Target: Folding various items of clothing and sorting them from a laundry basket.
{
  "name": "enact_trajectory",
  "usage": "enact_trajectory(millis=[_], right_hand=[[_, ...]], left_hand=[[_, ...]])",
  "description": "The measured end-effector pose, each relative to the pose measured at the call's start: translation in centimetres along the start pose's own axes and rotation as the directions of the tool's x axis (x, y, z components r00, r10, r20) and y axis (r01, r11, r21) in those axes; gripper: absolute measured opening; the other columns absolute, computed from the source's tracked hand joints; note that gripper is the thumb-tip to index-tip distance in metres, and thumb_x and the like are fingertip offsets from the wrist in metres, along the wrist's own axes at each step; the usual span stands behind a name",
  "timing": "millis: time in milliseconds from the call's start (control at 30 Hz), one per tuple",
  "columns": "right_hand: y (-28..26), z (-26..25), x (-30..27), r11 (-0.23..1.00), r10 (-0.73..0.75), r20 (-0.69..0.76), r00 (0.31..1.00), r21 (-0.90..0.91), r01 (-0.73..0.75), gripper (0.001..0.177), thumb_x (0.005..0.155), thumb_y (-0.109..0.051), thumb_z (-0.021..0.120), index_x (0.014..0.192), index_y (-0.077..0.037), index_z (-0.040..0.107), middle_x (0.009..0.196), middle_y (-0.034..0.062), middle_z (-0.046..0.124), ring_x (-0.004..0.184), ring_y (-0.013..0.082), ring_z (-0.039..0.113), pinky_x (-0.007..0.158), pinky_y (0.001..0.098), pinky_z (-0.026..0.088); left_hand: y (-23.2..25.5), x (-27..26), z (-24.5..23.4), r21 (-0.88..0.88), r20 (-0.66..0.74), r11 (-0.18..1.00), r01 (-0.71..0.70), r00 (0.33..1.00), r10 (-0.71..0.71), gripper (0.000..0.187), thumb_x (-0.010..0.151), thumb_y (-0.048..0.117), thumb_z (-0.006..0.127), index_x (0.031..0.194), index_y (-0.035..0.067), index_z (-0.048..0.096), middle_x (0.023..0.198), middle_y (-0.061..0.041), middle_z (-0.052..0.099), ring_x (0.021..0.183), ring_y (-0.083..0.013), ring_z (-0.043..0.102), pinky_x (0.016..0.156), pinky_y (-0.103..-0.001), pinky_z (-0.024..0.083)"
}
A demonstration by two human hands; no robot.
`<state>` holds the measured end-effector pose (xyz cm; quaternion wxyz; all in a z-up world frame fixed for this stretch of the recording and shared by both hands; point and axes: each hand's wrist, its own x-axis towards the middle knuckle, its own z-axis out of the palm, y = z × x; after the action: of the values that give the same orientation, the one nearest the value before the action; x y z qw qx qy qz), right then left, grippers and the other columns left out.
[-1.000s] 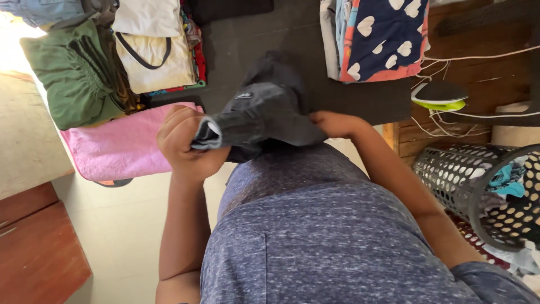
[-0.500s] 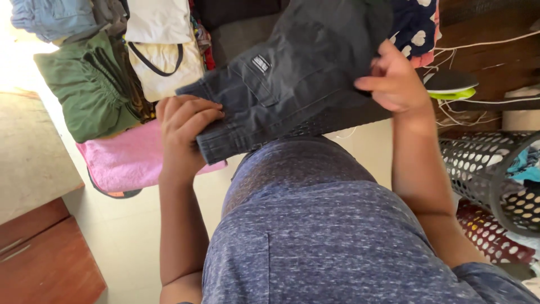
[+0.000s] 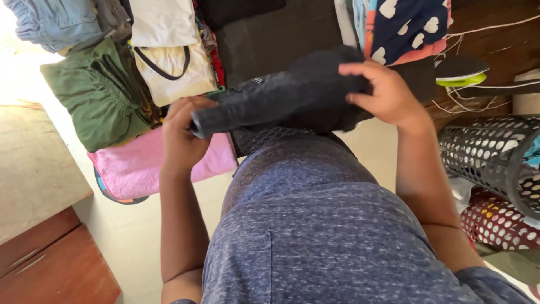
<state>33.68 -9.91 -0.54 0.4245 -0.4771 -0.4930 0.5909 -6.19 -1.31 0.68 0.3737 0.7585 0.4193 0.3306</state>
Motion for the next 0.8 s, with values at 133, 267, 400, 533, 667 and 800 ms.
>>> enact_trajectory(millis=[133,267,400,533,667,800], right_hand=[[1.4,0.1,0.4,0.605,-0.013,-0.13,0.991,-0.791,-0.096,0.037,0.084,0.008,0.077,0.116,-0.008,0.071,0.108,0.0158,0.064,0.11,0.0335,0.065,0.096,0.0382,0.051],[-1.3,1.3,1.2,0.403,-0.572,-0.052,0.819,-0.887,0.225,0.033,0.073,0.011,0.072,0.101,-0.003,0.06,0.116,0.0177,0.061,0.115,0.0399,0.063,0.105,0.0492,0.049],[1.2,1.5,-1.4,0.09,-0.741,0.227,0.632,-0.899,0.429,0.028,0.071,-0.003,0.072,0.091,-0.009,0.054,0.113,0.0129,0.06,0.106,0.0387,0.063,0.099,0.0591,0.05],[9.7,2.4,-2.5,0.014,-0.725,0.324,0.608,-0.876,0.482,0.021,0.076,-0.005,0.072,0.091,-0.013,0.06,0.11,0.0103,0.06,0.101,0.0339,0.062,0.094,0.0534,0.05],[17.8,3.4,-2.6,0.177,-0.392,0.35,0.851,-0.879,0.443,0.016,0.08,-0.016,0.074,0.092,-0.012,0.066,0.108,0.0075,0.061,0.102,0.0314,0.064,0.093,0.048,0.052],[20.5,2.3,-2.2,0.571,-0.231,-0.014,0.973,-0.812,0.124,0.01,0.088,-0.013,0.075,0.09,-0.011,0.065,0.094,0.0088,0.063,0.09,0.0303,0.062,0.081,0.044,0.052]], left_hand=[[0.6,0.7,-0.9,0.249,0.078,0.956,-0.157,0.987,0.142,0.019,0.082,0.012,0.08,0.098,0.008,0.072,0.103,-0.007,0.072,0.104,-0.0275,0.066,0.099,-0.04,0.044],[0.7,0.2,-1.4,0.383,-0.069,0.897,-0.22,0.962,0.265,0.013,0.09,0.017,0.075,0.1,0.008,0.073,0.111,-0.004,0.076,0.114,-0.0249,0.067,0.111,-0.044,0.039],[-1.2,-1.6,-1.0,0.406,-0.31,0.886,-0.225,0.878,0.364,0.012,0.094,0.016,0.067,0.096,0.008,0.075,0.112,-0.006,0.078,0.117,-0.029,0.067,0.116,-0.049,0.04],[-6.6,-4.9,-0.2,0.419,-0.325,0.89,-0.181,0.885,0.333,0.009,0.095,0.017,0.07,0.094,0.008,0.073,0.117,-0.009,0.075,0.122,-0.032,0.064,0.117,-0.053,0.04],[-13.2,-8.9,2.1,0.634,0.129,0.74,-0.225,0.974,0.185,0.016,0.093,0.013,0.068,0.108,0.013,0.074,0.133,-0.012,0.064,0.133,-0.0351,0.054,0.117,-0.058,0.036],[-13.4,-9.3,4.2,0.784,0.163,0.618,-0.064,0.981,-0.105,0.026,0.078,0.008,0.068,0.101,0.02,0.073,0.133,-0.007,0.06,0.133,-0.0359,0.054,0.109,-0.065,0.032]])
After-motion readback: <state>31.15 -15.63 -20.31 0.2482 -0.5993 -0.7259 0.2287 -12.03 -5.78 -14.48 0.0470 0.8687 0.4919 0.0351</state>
